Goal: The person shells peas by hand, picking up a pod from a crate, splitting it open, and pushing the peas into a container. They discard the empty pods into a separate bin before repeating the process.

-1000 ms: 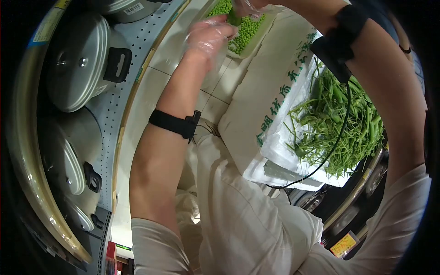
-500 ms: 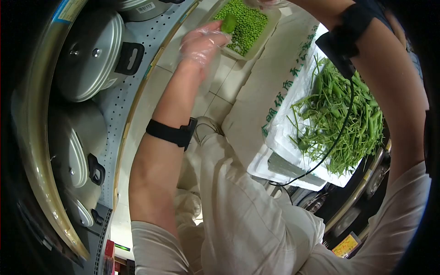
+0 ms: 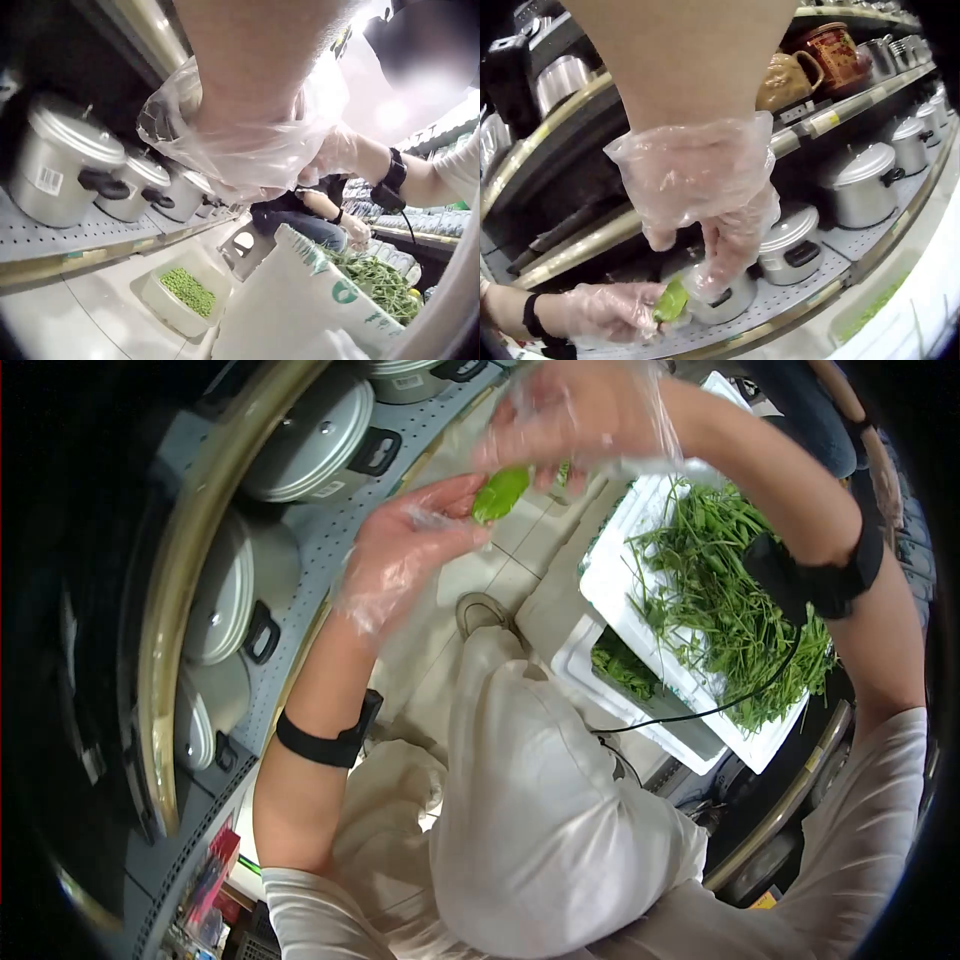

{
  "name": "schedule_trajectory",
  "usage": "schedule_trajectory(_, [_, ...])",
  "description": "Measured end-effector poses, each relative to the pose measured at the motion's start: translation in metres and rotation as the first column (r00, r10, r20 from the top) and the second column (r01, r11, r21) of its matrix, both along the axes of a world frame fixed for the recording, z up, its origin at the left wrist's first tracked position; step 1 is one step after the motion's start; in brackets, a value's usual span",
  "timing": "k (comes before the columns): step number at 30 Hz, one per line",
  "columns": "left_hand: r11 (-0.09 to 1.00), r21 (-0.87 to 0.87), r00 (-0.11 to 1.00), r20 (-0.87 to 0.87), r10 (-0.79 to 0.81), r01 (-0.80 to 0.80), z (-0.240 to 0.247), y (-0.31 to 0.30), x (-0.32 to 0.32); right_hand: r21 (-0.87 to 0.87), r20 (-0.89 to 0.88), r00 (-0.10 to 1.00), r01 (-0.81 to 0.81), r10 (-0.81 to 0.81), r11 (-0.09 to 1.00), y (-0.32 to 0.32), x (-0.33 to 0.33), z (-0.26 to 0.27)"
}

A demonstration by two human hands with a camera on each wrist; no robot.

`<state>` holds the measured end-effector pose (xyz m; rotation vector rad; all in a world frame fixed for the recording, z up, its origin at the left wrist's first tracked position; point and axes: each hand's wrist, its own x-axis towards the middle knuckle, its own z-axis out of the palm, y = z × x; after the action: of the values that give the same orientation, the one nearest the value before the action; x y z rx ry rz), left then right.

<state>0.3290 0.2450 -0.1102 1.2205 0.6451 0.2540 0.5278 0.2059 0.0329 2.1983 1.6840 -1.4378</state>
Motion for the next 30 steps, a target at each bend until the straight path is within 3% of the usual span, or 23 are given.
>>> schedule_trajectory(1, [0.998,0.035,0.996,-0.064,-0.059,0.061,0.018,-0.002,-0.013,-0.045,-0.071,0.994,0.076,-0.079,0.996,-0.009,-0.009,0.005])
schedule_trajectory(3, [0.999,0.026,0.998,-0.065,-0.017,0.019,0.051,-0.016,-0.035,0.189,-0.323,0.945,0.115,-0.049,0.975,-0.037,-0.025,-0.015])
schedule_trajectory(8, [0.996,0.038,0.996,-0.036,0.081,-0.08,0.104,-0.06,-0.084,0.32,-0.3,0.954,0.097,0.003,0.943,-0.075,-0.072,0.014])
schedule_trajectory(10, [0.984,0.143,0.985,-0.118,0.125,-0.108,0.123,-0.079,-0.103,0.594,-0.068,0.992,-0.043,0.104,0.803,-0.094,-0.092,0.03])
schedule_trajectory(11, [0.979,0.161,0.984,-0.113,0.14,-0.121,0.133,-0.087,-0.112,0.713,-0.07,0.989,-0.04,0.128,0.7,-0.103,-0.102,0.033])
schedule_trajectory(12, [0.971,0.206,0.981,-0.123,0.15,-0.122,0.142,-0.096,-0.122,0.724,-0.068,0.987,-0.051,0.145,0.687,-0.111,-0.11,0.038])
schedule_trajectory(14, [0.956,0.262,0.976,-0.13,0.173,-0.135,0.157,-0.115,-0.139,0.808,0.167,0.979,-0.202,0.114,0.554,-0.127,-0.13,0.052])
schedule_trajectory(16, [0.94,0.256,0.965,-0.073,0.25,-0.225,0.17,-0.132,-0.15,0.862,0.145,0.981,-0.19,0.131,0.471,-0.141,-0.143,0.061])
schedule_trajectory(20, [0.925,0.21,0.943,-0.036,0.329,-0.315,0.193,-0.159,-0.167,0.865,0.353,0.921,-0.388,0.163,0.319,-0.164,-0.163,0.08])
schedule_trajectory(22, [0.905,0.248,0.936,0.012,0.352,-0.344,0.199,-0.166,-0.174,0.901,0.015,0.989,-0.077,0.147,0.427,-0.171,-0.17,0.087])
schedule_trajectory(23, [0.901,0.25,0.933,0.02,0.36,-0.353,0.202,-0.167,-0.177,0.903,0.022,0.988,-0.086,0.155,0.421,-0.173,-0.171,0.088])
schedule_trajectory(25, [0.902,0.274,0.94,0.022,0.341,-0.333,0.206,-0.167,-0.182,0.788,-0.239,0.956,0.089,0.169,0.609,-0.174,-0.169,0.089])
schedule_trajectory(26, [0.899,0.275,0.938,0.031,0.346,-0.341,0.208,-0.169,-0.184,0.792,-0.23,0.957,0.079,0.176,0.606,-0.174,-0.17,0.09])
schedule_trajectory(28, [0.894,0.249,0.927,0.041,0.374,-0.372,0.212,-0.173,-0.187,0.612,-0.504,0.855,0.256,0.12,0.748,-0.178,-0.173,0.09])
schedule_trajectory(29, [0.894,0.247,0.926,0.045,0.374,-0.373,0.215,-0.175,-0.188,0.613,-0.5,0.858,0.253,0.12,0.749,-0.18,-0.174,0.09])
schedule_trajectory(30, [0.886,0.258,0.922,0.058,0.383,-0.384,0.218,-0.177,-0.188,0.554,-0.603,0.792,0.333,0.092,0.763,-0.181,-0.176,0.089])
